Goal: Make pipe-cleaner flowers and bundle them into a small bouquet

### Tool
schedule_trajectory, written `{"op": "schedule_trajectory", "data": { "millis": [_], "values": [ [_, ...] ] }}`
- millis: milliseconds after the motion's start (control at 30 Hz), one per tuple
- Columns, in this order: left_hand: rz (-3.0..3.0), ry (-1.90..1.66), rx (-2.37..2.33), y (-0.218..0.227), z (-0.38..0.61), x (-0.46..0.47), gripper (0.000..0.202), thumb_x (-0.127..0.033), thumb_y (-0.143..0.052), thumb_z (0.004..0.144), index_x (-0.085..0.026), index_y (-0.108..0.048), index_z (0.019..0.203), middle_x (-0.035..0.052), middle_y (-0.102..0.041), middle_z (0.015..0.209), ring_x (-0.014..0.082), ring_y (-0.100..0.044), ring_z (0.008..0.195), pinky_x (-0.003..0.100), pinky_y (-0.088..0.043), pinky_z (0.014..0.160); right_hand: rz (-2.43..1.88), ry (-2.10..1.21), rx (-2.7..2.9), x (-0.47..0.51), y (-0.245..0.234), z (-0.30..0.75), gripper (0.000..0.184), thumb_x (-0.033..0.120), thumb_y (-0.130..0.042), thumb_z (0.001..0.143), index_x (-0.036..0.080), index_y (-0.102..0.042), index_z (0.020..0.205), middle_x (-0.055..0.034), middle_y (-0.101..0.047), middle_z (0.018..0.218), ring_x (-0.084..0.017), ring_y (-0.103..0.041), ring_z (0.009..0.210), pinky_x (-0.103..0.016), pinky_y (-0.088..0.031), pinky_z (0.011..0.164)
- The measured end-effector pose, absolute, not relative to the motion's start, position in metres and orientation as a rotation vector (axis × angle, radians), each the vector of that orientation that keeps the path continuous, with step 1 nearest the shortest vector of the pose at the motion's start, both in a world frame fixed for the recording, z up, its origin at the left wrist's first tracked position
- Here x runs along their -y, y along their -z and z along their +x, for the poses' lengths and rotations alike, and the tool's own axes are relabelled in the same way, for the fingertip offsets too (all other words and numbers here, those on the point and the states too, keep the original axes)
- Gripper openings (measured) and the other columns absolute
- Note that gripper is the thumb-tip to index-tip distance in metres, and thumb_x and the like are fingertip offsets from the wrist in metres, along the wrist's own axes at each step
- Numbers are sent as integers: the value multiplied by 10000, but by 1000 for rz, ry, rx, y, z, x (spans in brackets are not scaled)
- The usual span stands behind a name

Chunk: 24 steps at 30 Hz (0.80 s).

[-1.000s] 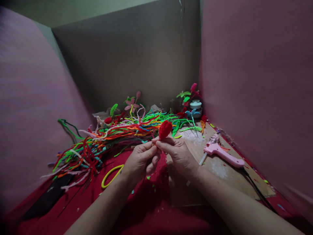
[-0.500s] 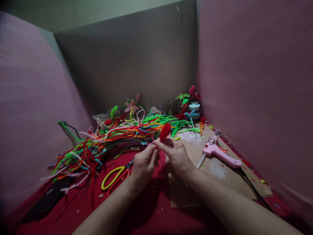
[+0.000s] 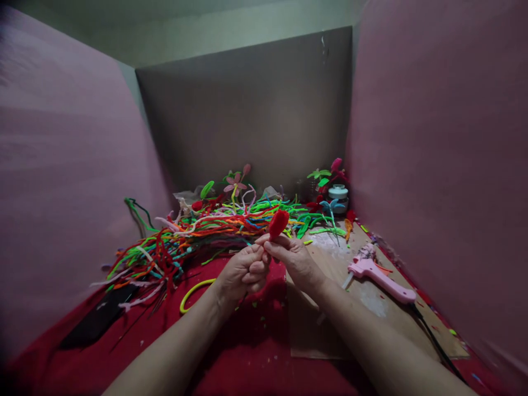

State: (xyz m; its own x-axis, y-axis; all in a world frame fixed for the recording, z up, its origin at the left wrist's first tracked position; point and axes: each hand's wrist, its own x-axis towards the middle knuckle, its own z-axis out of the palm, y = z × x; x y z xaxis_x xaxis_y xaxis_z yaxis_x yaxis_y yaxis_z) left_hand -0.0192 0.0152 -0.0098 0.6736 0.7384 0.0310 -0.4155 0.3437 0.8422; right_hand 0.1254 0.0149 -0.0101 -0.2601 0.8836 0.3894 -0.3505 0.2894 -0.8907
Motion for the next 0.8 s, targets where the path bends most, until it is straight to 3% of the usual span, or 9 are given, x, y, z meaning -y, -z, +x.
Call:
{"op": "schedule_trajectory", "data": {
  "millis": [200,300,433,600,800],
  "values": [
    [1020,-702,-431,11,-17,-17,210,-348,-581,805,-145,-531,776,-106,-323,468,4,-143,303,126,-197,294,-572,-1242,1291,-13,16,127,153,333,-654,730,204,-717,784,7,-616,658,-130,-518,650,-278,-415,716],
    [1233,-842,-599,10,-12,-16,256,-397,-571,798,-143,-545,790,-74,-419,497,17,-269,316,145,-211,318,-661,-1085,1296,-14,20,129,143,332,-651,730,200,-703,747,7,-624,711,-131,-519,685,-266,-414,721],
    [1595,-1107,-817,14,-2,-15,190,-330,-572,778,-142,-557,804,-49,-493,571,51,-426,411,173,-322,398,-732,-838,1391,-17,27,135,168,330,-601,779,205,-703,825,-20,-643,846,-164,-545,794,-283,-419,778],
    [1952,-1285,-970,25,-2,-15,107,-248,-490,826,-168,-560,810,-54,-464,591,59,-442,488,188,-372,516,-743,-734,1460,-17,31,137,189,320,-572,814,203,-701,889,-35,-640,890,-188,-563,879,-305,-422,826],
    [2171,-1275,-1003,29,-5,-15,139,-251,-437,868,-185,-527,785,-31,-506,611,73,-458,512,187,-374,530,-711,-700,1449,-14,34,134,175,286,-562,823,211,-701,900,-34,-646,925,-196,-562,939,-331,-408,875]
  ]
}}
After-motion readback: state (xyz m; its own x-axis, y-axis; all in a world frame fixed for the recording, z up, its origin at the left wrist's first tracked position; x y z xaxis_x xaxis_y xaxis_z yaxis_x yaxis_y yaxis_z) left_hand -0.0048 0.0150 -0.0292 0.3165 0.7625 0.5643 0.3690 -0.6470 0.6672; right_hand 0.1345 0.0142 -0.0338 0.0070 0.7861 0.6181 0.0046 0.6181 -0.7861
